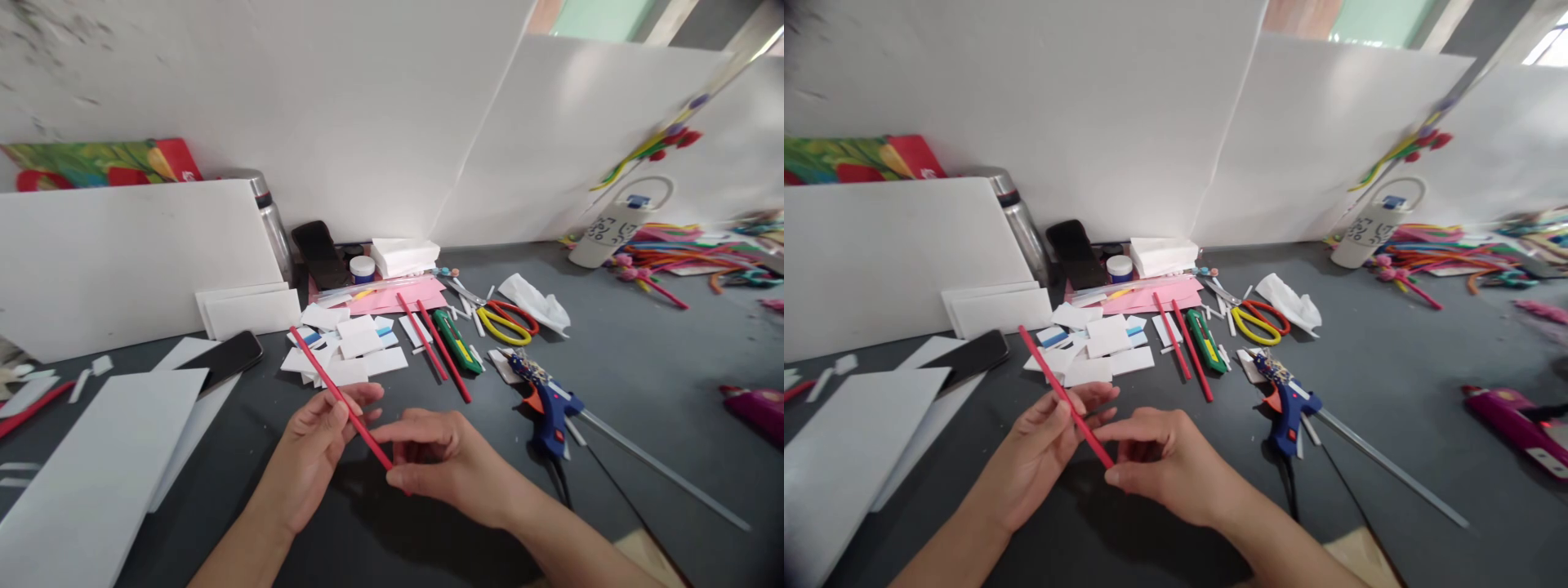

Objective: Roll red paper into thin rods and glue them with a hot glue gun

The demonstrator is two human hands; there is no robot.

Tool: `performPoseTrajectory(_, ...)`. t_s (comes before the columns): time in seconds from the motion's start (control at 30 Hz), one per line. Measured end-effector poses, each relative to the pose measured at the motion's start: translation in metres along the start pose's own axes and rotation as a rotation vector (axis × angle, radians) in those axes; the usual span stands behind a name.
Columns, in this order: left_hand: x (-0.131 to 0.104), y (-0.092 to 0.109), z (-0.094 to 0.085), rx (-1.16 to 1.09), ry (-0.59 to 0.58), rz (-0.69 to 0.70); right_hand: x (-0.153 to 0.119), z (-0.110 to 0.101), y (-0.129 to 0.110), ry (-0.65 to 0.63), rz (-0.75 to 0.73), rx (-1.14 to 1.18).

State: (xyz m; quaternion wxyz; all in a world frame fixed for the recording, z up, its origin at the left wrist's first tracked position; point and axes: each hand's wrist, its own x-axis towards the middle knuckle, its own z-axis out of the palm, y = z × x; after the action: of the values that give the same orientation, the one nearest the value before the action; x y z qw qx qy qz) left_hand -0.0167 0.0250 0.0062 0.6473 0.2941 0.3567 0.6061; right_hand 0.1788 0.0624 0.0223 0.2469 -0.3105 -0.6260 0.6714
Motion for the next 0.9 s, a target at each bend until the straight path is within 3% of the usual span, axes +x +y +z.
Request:
performPoseTrajectory(0.27,-0.0020,0.0013,0.0022,-0.013,-0.005,-0.001,0.0019,0.0008,0.0035,-0.082,0.142,0.241)
performPoseTrajectory(0.4,-0.0010,-0.0007,0.0028,-0.006,0.024,-0.011,0.0026,0.0018,0.0038,-0.090,0.146,0.280)
performPoseTrajectory(0.7,0.0008,-0.0031,0.0029,-0.014,0.043,-0.031,0.0024,-0.0038,0.0083,-0.082,0.113,0.162)
performPoseTrajectory(0.9,0.0008,-0.0021,0.0028,0.017,0.038,-0.047,0.0007,0.0011,0.0041,0.006,0.003,-0.029)
